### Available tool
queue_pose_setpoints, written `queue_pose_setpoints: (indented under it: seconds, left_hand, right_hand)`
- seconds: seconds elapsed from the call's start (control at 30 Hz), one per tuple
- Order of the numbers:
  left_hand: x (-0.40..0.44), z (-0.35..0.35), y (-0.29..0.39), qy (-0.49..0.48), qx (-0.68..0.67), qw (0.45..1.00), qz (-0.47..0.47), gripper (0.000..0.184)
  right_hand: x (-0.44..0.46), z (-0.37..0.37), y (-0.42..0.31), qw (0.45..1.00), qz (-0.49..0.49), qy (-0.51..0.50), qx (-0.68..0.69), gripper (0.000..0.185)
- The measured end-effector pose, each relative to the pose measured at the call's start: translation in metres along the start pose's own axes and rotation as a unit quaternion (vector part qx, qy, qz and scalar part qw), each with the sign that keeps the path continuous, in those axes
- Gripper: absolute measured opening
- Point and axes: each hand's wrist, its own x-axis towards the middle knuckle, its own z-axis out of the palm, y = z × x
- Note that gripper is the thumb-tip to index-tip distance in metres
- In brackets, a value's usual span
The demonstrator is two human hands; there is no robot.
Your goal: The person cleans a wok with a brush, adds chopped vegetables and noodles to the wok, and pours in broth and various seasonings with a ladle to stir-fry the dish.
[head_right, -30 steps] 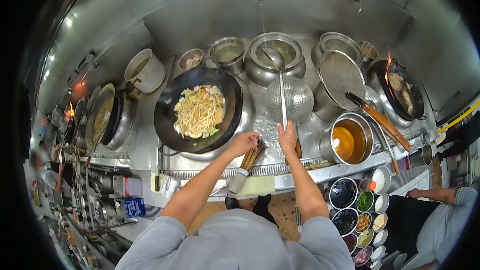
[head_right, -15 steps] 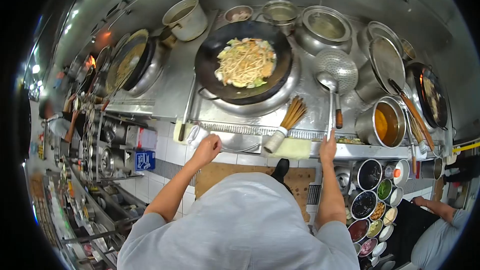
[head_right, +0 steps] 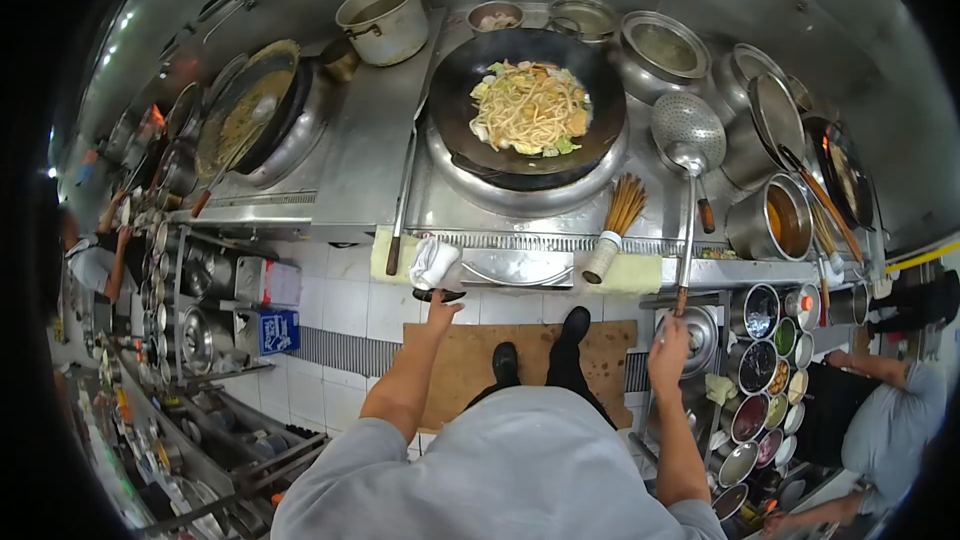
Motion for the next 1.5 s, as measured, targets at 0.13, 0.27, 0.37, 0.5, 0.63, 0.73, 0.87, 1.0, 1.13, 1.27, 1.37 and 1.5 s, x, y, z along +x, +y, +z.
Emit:
queue_pose_setpoints:
  seconds: [0.13,0.27,0.37,0.5,0.63,0.73,0.87,1.0,1.13,1.27,1.37,1.5]
  left_hand:
    - [0.006,0.017,0.047,-0.142,0.074,0.982,-0.099,0.057]
    - [-0.05,0.013,0.075,-0.257,-0.557,0.723,-0.318,0.04]
    - [-0.095,0.027,0.116,-0.199,-0.514,0.692,-0.467,0.034]
    - [-0.108,0.065,0.059,-0.535,-0.178,0.711,-0.421,0.031]
    - [-0.105,0.075,0.15,-0.535,-0.35,0.668,-0.38,0.022]
    - [-0.103,0.104,0.145,-0.309,-0.392,0.818,-0.287,0.027]
    - [-0.131,0.108,0.193,-0.217,-0.3,0.918,-0.138,0.03]
    - [-0.18,0.12,0.222,-0.201,-0.12,0.971,0.047,0.035]
    - [-0.167,0.106,0.244,-0.232,-0.016,0.959,0.163,0.041]
    - [-0.162,0.082,0.275,-0.26,-0.014,0.947,0.187,0.046]
    - [-0.205,0.039,0.272,-0.315,-0.301,0.885,-0.163,0.053]
    - [-0.241,-0.004,0.237,-0.29,-0.493,0.742,-0.35,0.056]
  right_hand:
    - [-0.05,0.034,0.018,0.993,0.028,-0.114,0.023,0.064]
    - [-0.054,0.09,-0.007,0.943,0.107,-0.313,0.021,0.076]
    - [-0.058,0.173,-0.014,0.848,0.237,-0.364,0.302,0.08]
    - [-0.051,0.197,-0.089,0.581,0.364,-0.481,0.546,0.076]
    - [-0.03,0.226,-0.095,0.397,0.327,-0.558,0.651,0.056]
    - [-0.022,0.156,-0.176,0.371,0.503,-0.298,0.722,0.062]
    - [-0.042,0.098,-0.233,0.658,0.467,-0.323,0.495,0.069]
    - [-0.02,0.124,-0.18,0.804,0.321,-0.186,0.464,0.081]
    - [-0.059,0.098,-0.166,0.847,0.072,-0.38,0.365,0.065]
    - [0.004,0.054,-0.047,0.967,-0.054,0.001,0.247,0.032]
    - [0.05,0.023,0.055,0.955,0.15,0.256,-0.02,0.026]
    - [0.066,0.061,0.147,0.687,0.39,-0.154,0.593,0.036]
